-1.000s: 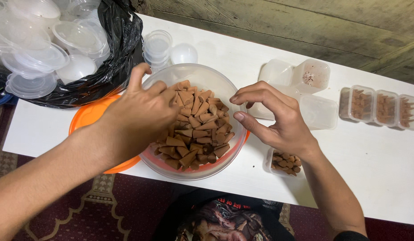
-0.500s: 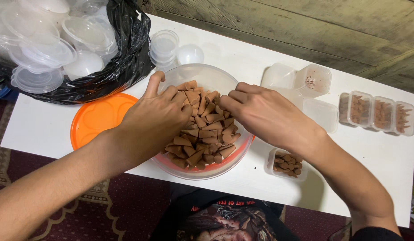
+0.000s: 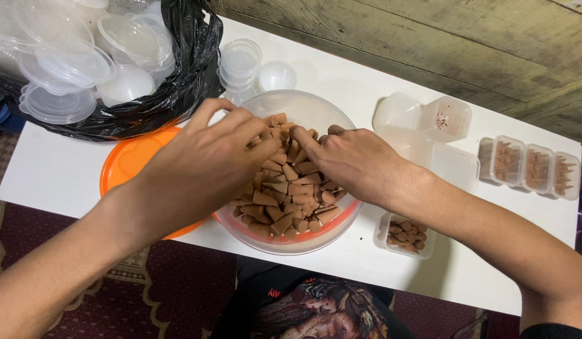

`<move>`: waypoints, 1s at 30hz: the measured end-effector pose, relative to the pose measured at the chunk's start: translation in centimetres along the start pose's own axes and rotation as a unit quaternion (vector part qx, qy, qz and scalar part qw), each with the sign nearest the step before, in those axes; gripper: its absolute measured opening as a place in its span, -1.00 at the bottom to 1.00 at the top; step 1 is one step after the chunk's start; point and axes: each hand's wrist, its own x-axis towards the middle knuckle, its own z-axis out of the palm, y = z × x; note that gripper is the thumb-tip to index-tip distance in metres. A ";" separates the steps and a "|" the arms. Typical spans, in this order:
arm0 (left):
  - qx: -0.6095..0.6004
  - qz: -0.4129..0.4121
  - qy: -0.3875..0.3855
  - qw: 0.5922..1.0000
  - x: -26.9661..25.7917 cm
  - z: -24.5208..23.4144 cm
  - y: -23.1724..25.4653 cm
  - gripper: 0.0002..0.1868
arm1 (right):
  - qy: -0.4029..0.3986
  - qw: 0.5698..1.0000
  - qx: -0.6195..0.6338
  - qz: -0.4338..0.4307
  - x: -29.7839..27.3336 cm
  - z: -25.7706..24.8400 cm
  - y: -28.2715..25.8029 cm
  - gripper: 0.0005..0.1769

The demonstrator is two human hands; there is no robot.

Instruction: The person takes incense cones from a large bucket and arranges them into small plastic containers.

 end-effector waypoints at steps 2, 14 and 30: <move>-0.018 -0.011 0.017 1.000 -0.3 -0.3 -0.5 -0.44 | -0.005 1.000 -0.022 0.002 0.2 0.2 -0.1 -0.03; -0.053 -0.012 0.047 0.997 -0.8 0.8 -1.1 -0.47 | -0.046 0.997 0.061 0.001 0.4 -2.3 0.3 -0.30; -0.132 -0.012 -0.026 0.991 0.2 2.9 1.7 -0.90 | -0.112 0.982 0.137 0.060 -2.1 -6.0 0.5 -0.55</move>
